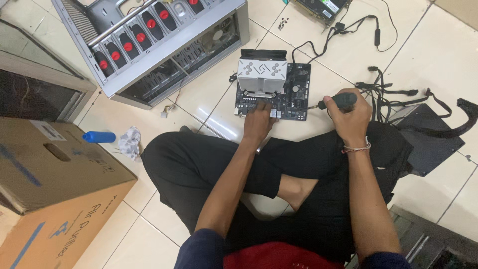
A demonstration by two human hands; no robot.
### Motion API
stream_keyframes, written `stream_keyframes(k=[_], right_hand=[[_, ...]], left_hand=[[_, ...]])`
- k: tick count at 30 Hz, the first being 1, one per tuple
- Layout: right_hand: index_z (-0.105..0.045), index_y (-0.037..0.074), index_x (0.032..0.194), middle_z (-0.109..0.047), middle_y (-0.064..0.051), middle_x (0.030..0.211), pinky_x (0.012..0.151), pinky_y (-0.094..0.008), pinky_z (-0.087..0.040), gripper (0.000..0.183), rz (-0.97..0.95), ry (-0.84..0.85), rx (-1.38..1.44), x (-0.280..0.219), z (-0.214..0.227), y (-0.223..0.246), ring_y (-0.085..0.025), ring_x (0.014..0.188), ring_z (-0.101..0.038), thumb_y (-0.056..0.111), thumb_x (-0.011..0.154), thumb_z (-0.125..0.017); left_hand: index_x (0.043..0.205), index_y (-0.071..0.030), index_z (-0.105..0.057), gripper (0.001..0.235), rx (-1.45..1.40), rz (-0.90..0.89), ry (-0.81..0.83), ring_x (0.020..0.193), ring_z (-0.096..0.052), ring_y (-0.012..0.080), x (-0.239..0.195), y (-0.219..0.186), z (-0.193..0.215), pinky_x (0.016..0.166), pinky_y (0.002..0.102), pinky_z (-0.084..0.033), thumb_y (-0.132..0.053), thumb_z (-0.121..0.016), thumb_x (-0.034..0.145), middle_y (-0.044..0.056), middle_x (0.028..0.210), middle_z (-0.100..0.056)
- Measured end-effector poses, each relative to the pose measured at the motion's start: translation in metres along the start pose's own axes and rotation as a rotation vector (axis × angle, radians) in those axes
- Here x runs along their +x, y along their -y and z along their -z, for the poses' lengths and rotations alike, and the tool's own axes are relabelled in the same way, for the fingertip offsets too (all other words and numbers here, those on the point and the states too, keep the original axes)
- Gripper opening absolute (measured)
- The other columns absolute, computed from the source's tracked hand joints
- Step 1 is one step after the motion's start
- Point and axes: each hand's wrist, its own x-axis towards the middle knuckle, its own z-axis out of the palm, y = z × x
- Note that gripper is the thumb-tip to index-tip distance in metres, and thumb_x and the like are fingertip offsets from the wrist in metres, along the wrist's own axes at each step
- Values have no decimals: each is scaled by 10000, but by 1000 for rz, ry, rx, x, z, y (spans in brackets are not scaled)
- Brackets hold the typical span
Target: The person sits on the floor and works on a computer motherboard, using a screwdriver to remove screws from the CPU cooler. They then detach the cooler and remove two RAM sticks from the motherboard, placing them on the floor.
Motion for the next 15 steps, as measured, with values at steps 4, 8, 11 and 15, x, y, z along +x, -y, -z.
stream_keyframes(k=[4, 8, 11, 15], right_hand=[[-706, 2, 997, -670, -218, 721, 568, -395, -438, 275, 33, -46, -31, 1, 1, -3, -348, 654, -677, 118, 1039, -952], [-713, 4, 983, -655, -181, 696, 568, -372, -422, 264, -6, -18, -50, 2, 0, -7, -305, 622, -640, 130, 1015, -943], [-720, 9, 979, -652, -187, 694, 561, -379, -427, 253, -15, 9, -57, 2, -1, 0, -327, 623, -650, 128, 998, -943], [-724, 12, 980, -658, -192, 706, 571, -388, -447, 251, -18, 54, -53, 4, -2, 12, -338, 634, -656, 129, 986, -945]], left_hand=[[1388, -85, -674, 499, 11, 22, 18, 1175, -747, 405, 0, 1, -3, 996, 520, -613, -301, -820, 962, 176, 1335, -702], [1379, -48, -638, 499, -125, 33, 38, 1133, -742, 456, -10, -8, 21, 945, 575, -629, -264, -804, 961, 218, 1342, -658], [1369, -39, -596, 461, -208, 20, 32, 1106, -736, 496, -16, -12, 26, 923, 617, -626, -203, -767, 973, 242, 1312, -651], [1226, -69, -653, 262, -286, -53, 105, 991, -781, 422, -14, -6, 1, 846, 548, -645, -240, -671, 1028, 173, 1110, -732]])
